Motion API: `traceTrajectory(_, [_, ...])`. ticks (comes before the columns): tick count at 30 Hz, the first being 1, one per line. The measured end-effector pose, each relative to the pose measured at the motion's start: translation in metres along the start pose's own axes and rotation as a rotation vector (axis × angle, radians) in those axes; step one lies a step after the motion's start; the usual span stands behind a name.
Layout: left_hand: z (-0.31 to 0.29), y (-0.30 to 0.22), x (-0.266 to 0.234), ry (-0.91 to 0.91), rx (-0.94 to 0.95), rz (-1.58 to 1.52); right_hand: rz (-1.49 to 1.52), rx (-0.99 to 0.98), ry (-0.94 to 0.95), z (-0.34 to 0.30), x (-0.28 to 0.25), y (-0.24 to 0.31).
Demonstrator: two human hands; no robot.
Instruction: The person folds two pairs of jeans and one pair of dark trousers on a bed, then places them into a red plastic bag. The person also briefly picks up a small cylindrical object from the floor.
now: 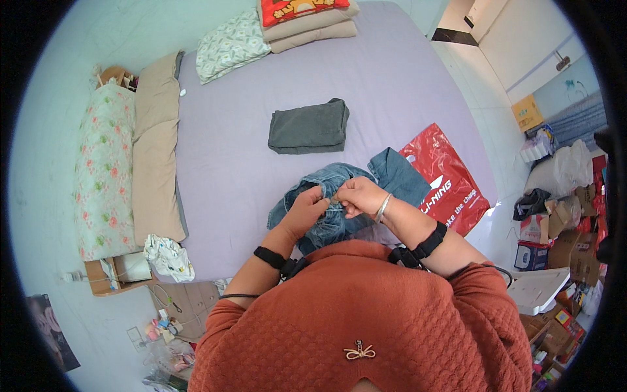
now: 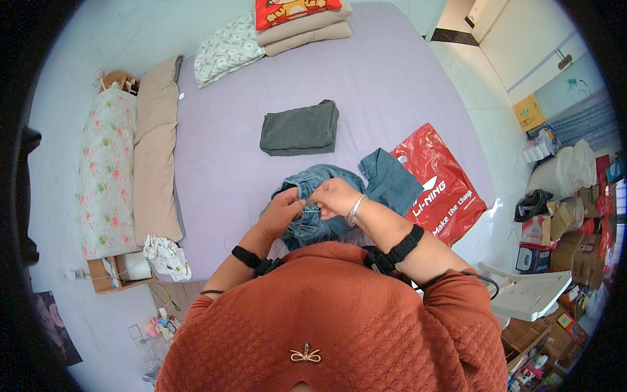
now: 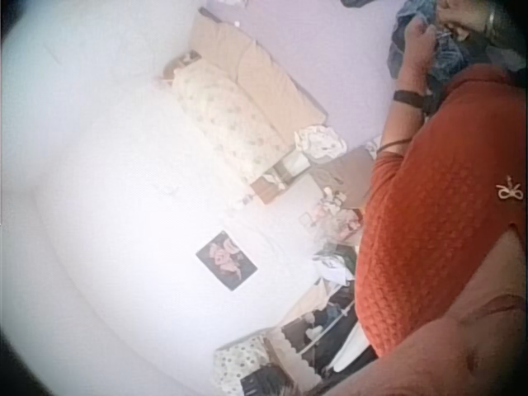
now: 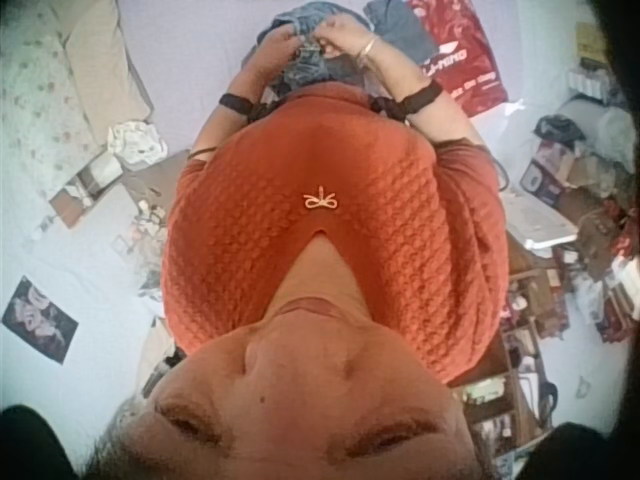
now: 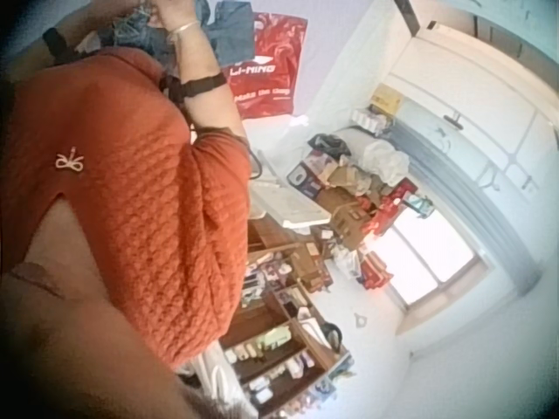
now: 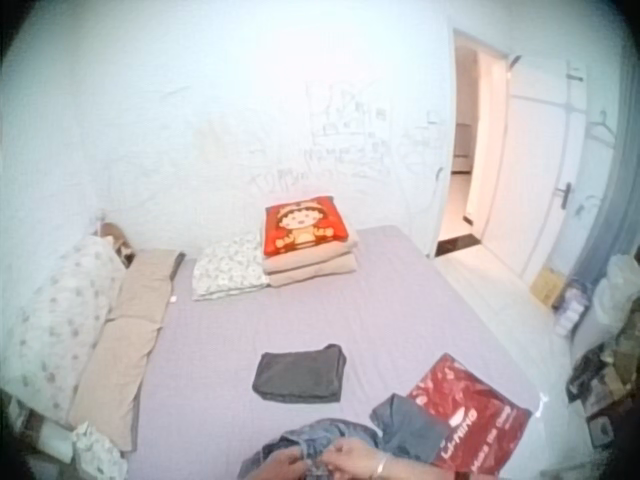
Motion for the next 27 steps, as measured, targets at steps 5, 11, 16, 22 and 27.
traceTrajectory(5, [-0.007, -0.02, 0.018, 0.093, 0.13, -0.015, 0.112, 0.084, -0.027, -0.002, -0.003, -0.008])
traceTrajectory(11, [-0.005, -0.021, 0.011, 0.048, 0.158, 0.027, 0.13, 0.051, -0.016, 0.001, -0.002, -0.007])
traceTrajectory(16, [-0.01, -0.041, 0.006, -0.04, 0.223, 0.344, -0.004, -0.041, 0.016, -0.001, -0.006, 0.014])
traceTrajectory(22, [-0.047, -0.093, 0.051, 0.122, 0.492, 0.775, -0.776, -0.558, -0.159, -0.019, -0.025, 0.111])
traceTrajectory(27, [-0.072, -0.099, 0.092, 0.288, 0.461, 0.916, -1.361, -0.255, 0.031, -0.009, -0.006, 0.07])
Point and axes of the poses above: each hand's wrist, its own z-axis towards the middle knuckle, its own x-axis out of the palm, y = z × x, the point moved 10 cm from there along z, towards the middle knuckle, and after that the axes turned 8 degrees about -x, right-handed, at the moved point
